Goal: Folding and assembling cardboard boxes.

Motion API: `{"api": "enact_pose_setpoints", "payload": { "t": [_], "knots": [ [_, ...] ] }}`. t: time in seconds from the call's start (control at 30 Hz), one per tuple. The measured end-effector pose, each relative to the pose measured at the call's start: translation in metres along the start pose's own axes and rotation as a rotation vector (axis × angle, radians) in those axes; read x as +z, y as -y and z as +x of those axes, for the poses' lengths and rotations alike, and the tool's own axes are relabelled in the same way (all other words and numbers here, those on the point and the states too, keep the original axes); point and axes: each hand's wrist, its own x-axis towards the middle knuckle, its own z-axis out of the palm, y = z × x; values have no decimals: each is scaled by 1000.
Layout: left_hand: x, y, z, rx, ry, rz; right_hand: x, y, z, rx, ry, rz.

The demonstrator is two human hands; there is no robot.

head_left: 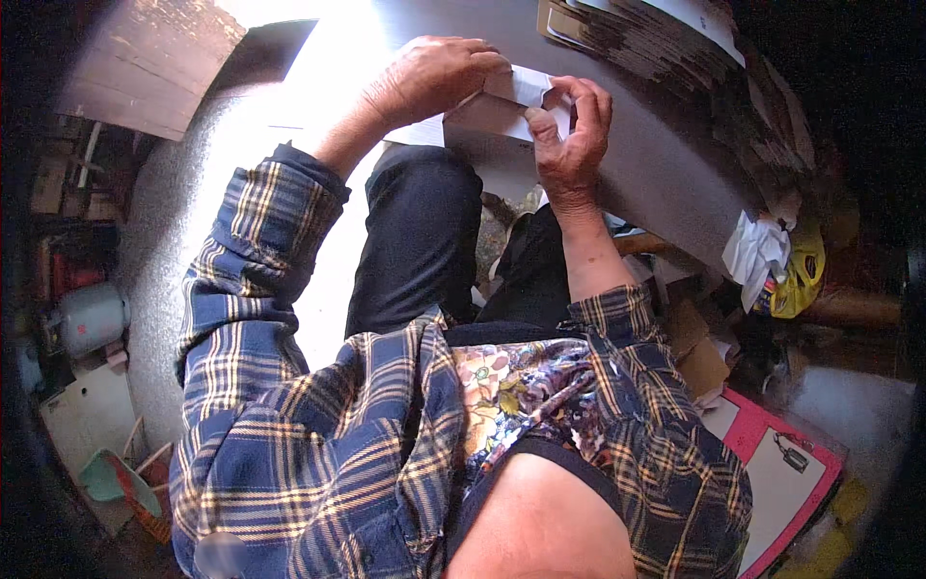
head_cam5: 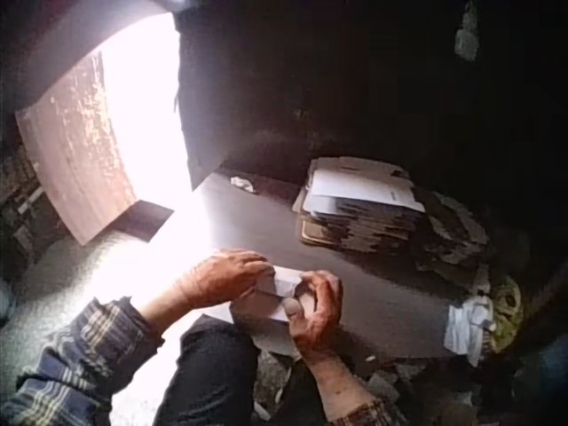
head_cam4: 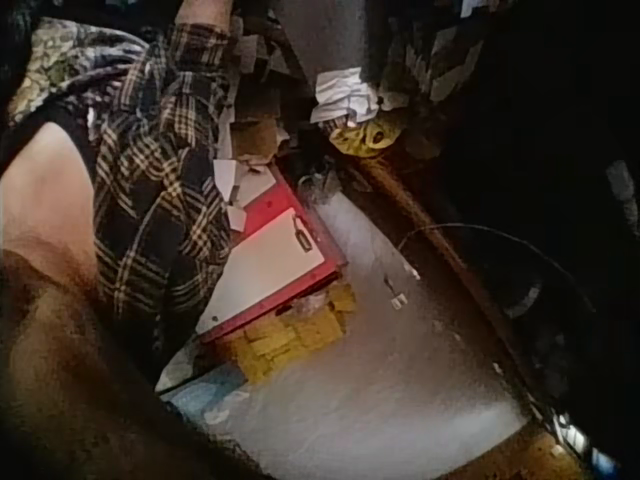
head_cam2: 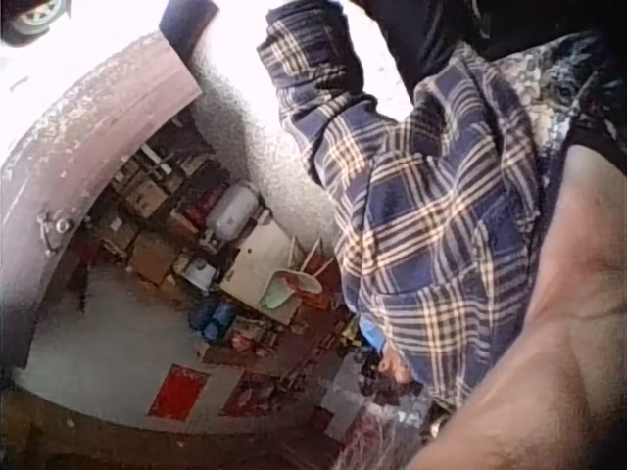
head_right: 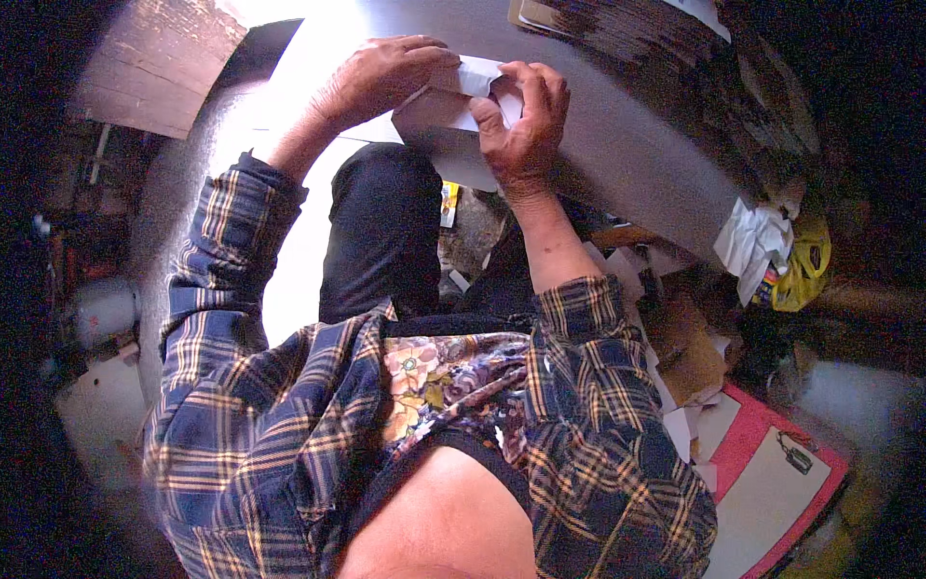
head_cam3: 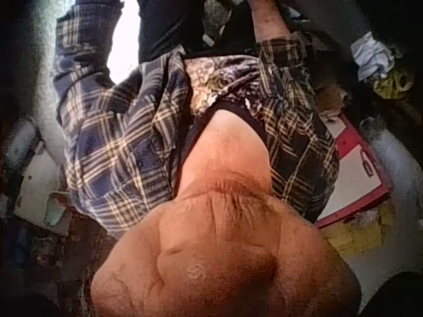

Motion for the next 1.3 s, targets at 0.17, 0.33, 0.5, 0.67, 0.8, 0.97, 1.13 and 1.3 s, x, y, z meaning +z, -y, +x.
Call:
{"api": "enact_pose_setpoints", "payload": {
  "t": [0.17,0.33,0.5,0.67,0.8,0.97,1.13,1.3],
  "knots": [
    [-17,-9,10,-35,144,-54,-1,0,1,125,20,-13],
    [-8,3,1,109,-10,-223,1,-2,-2,137,9,-10],
    [-8,5,0,123,11,-298,-1,-5,-2,147,23,20],
    [-11,2,1,73,57,-314,-3,-5,0,167,31,27],
    [-8,3,1,32,90,-282,-2,2,1,206,56,57],
    [-6,1,3,138,-52,-19,-2,3,3,165,62,-3],
    [-9,-4,7,53,25,-11,1,4,3,171,57,9],
    [-9,-7,10,-28,74,-29,4,4,4,132,34,-28]
  ]
}}
